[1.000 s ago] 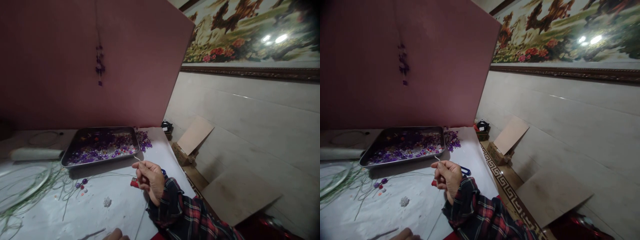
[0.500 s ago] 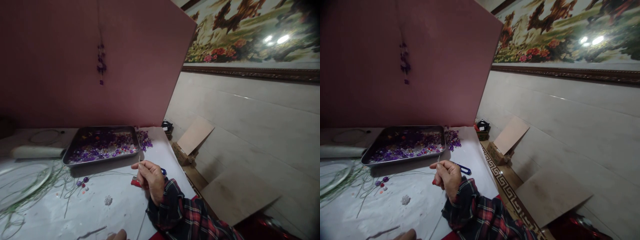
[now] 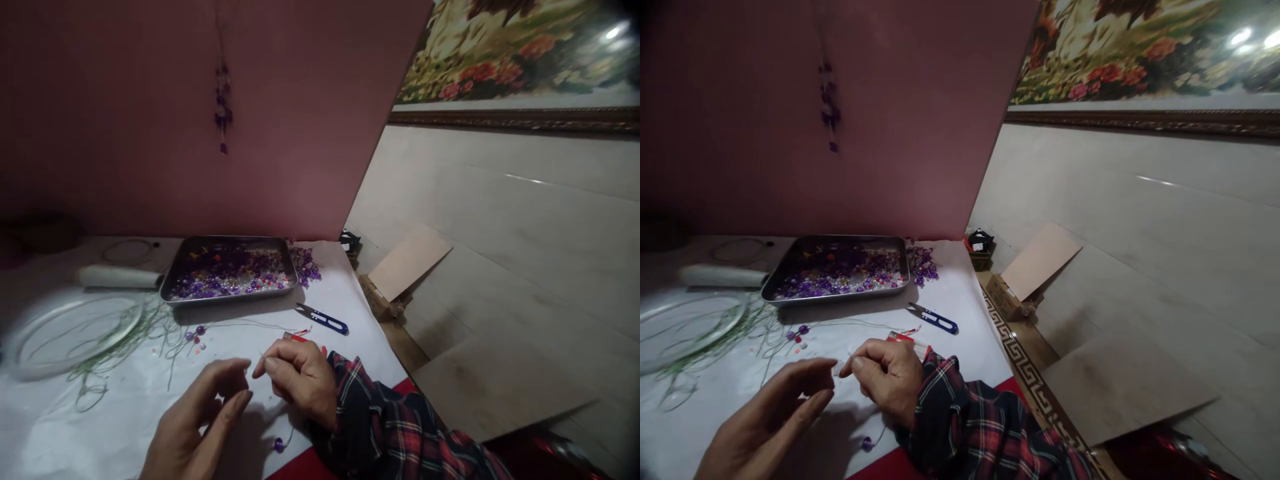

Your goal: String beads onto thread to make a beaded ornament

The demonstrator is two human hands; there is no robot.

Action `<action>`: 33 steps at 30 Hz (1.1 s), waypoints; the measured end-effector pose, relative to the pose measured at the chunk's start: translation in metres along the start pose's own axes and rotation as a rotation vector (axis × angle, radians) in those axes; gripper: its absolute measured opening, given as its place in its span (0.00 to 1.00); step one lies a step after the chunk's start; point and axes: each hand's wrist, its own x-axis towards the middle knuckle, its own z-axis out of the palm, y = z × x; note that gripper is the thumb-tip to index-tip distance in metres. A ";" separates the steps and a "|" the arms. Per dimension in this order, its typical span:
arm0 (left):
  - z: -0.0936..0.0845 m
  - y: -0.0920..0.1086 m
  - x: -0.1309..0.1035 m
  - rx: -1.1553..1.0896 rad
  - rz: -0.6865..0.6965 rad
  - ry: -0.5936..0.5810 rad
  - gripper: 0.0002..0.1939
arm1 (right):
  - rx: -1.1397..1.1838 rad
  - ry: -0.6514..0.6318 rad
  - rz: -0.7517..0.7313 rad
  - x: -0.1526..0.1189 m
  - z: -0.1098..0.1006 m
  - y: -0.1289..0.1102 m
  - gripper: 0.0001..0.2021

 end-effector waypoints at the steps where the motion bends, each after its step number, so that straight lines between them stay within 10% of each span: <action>1: 0.000 0.004 0.001 -0.051 -0.064 0.019 0.12 | -0.031 -0.010 0.005 -0.002 0.002 0.000 0.13; 5: 0.000 0.006 0.003 -0.140 -0.158 0.036 0.16 | -0.202 -0.018 -0.008 -0.006 0.009 0.000 0.11; 13: -0.009 -0.004 0.010 0.032 0.143 -0.127 0.05 | -0.290 -0.041 -0.051 -0.008 0.009 -0.007 0.11; 25: -0.011 -0.010 0.017 0.135 0.098 -0.072 0.08 | -0.247 0.208 -0.087 -0.010 0.020 0.003 0.07; 28: -0.016 -0.023 0.027 0.240 0.270 0.084 0.06 | -0.214 0.266 -0.067 -0.007 0.019 0.005 0.07; 33: -0.009 -0.049 0.035 0.367 0.526 -0.097 0.10 | -0.226 0.312 -0.063 -0.005 0.021 0.013 0.07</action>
